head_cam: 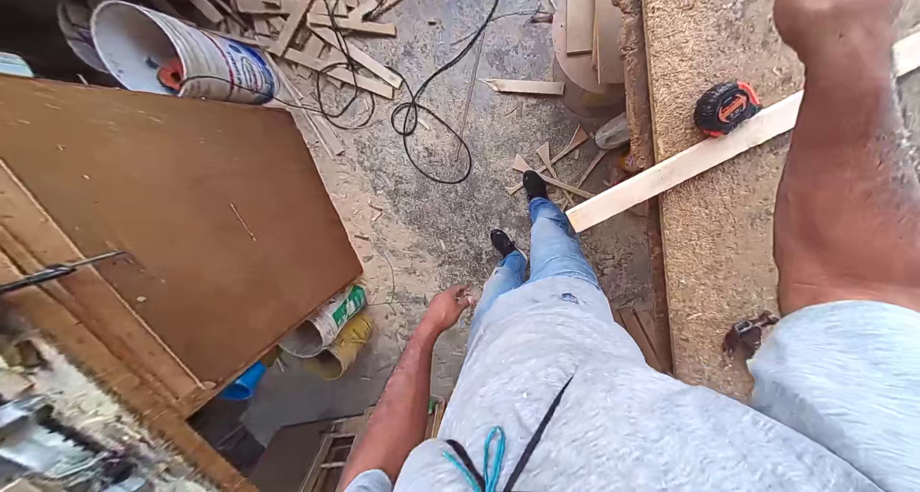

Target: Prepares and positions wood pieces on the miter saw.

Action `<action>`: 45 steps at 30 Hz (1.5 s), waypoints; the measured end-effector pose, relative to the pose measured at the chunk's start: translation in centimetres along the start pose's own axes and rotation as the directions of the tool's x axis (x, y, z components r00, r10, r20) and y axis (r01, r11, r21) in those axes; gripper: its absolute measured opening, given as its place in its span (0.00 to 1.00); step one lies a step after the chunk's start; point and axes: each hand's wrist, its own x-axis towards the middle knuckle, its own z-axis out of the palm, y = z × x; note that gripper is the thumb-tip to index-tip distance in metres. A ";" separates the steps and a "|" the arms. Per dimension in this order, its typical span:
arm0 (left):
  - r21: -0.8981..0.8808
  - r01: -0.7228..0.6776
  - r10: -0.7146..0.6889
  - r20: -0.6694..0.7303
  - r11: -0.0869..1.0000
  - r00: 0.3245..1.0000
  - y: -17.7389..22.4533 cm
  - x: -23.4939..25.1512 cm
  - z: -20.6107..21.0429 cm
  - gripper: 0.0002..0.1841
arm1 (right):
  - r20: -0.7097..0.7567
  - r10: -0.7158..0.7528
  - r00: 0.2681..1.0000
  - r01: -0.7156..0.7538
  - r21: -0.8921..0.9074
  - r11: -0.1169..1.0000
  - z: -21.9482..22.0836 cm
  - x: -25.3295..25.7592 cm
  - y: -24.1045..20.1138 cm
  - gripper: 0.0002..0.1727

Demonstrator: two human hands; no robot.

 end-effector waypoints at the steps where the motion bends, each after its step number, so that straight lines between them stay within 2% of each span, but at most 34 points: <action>1: -0.032 -0.003 0.002 -0.058 0.999 0.998 -1.1 0.2 -0.5 0.29 | -0.064 -0.047 0.997 0.051 0.076 0.996 -0.1 -2.9 0.0 0.28; 2: -0.064 -0.012 0.003 -0.126 0.998 0.992 -2.3 0.4 -1.2 0.28 | -0.124 -0.076 0.989 0.094 0.143 0.985 -0.2 -6.3 -0.4 0.28; 5: -0.216 -0.077 -0.002 -0.343 0.973 0.939 -5.4 0.7 -3.7 0.25 | -0.187 -0.157 0.970 0.217 0.366 0.905 0.8 -17.6 -1.5 0.29; 8: -0.373 -0.168 -0.027 -0.464 0.913 0.886 -9.4 1.0 -4.5 0.24 | -0.138 -0.161 0.977 0.207 0.466 0.860 4.6 -28.2 -1.4 0.23; 10: -0.426 -0.212 -0.027 -0.488 0.879 0.872 -12.4 1.0 -4.0 0.24 | -0.006 -0.122 0.992 0.113 0.421 0.900 8.2 -34.0 -0.7 0.21; 12: -0.418 -0.195 -0.037 -0.485 0.887 0.874 -15.0 1.0 -2.8 0.23 | 0.214 -0.067 0.975 0.000 0.300 0.954 11.5 -38.3 -0.5 0.23; 14: -0.375 -0.118 -0.063 -0.437 0.919 0.897 -17.1 1.3 -0.5 0.23 | 0.463 -0.036 0.886 -0.037 0.148 0.988 15.0 -40.9 -0.7 0.26; 16: -0.308 -0.042 -0.071 -0.347 0.951 0.935 -18.3 2.2 2.2 0.22 | 0.628 0.000 0.778 -0.045 0.056 0.997 19.1 -42.3 -1.0 0.28; 18: -0.242 -0.006 -0.057 -0.252 0.970 0.966 -18.5 3.8 5.0 0.22 | 0.703 0.021 0.711 -0.071 0.042 0.997 24.1 -42.7 -0.8 0.28; 21: -0.179 0.015 -0.041 -0.138 0.984 0.990 -16.6 7.7 8.5 0.22 | 0.793 0.083 0.604 -0.139 0.003 0.990 33.3 -41.5 0.7 0.26; 24: -0.164 -0.015 0.004 -0.065 0.986 0.998 -13.3 16.1 11.1 0.22 | 0.844 0.193 0.500 -0.173 -0.121 0.977 44.7 -37.9 4.1 0.23; 26: -0.132 -0.068 0.066 -0.019 0.989 0.998 -11.1 24.3 12.3 0.24 | 0.851 0.256 0.458 -0.167 -0.201 0.965 53.2 -34.4 7.0 0.23; 28: -0.070 -0.136 0.138 0.018 0.988 0.990 -8.4 33.6 12.8 0.24 | 0.821 0.306 0.482 -0.169 -0.255 0.952 61.8 -30.4 10.3 0.25; 32: 0.105 -0.307 0.313 -0.054 0.946 0.948 -0.1 52.9 11.5 0.25 | 0.594 0.360 0.720 -0.215 -0.303 0.929 76.7 -21.4 17.0 0.30; 35: 0.232 -0.390 0.432 -0.171 0.891 0.886 5.8 64.4 10.4 0.28 | 0.489 0.323 0.810 -0.160 -0.346 0.925 85.0 -16.4 22.2 0.40; 37: 0.334 -0.406 0.489 -0.215 0.850 0.846 8.9 70.6 9.9 0.30 | 0.485 0.311 0.818 -0.112 -0.395 0.912 88.8 -14.4 25.3 0.45; 38: 0.390 -0.403 0.512 -0.234 0.828 0.826 9.9 73.3 9.9 0.31 | 0.483 0.308 0.820 -0.091 -0.422 0.902 89.9 -13.6 26.2 0.42; 40: 0.471 -0.367 0.519 -0.248 0.802 0.818 10.3 77.1 10.6 0.29 | 0.473 0.302 0.827 -0.063 -0.457 0.887 90.9 -13.3 27.3 0.29; 43: 0.465 -0.306 0.433 -0.194 0.831 0.881 9.0 76.8 12.6 0.22 | 0.417 0.313 0.854 -0.126 -0.416 0.900 88.8 -15.8 27.2 0.24; 45: 0.358 -0.285 0.352 -0.138 0.889 0.926 7.1 74.8 14.0 0.23 | 0.348 0.373 0.860 -0.250 -0.350 0.903 87.6 -17.4 27.6 0.26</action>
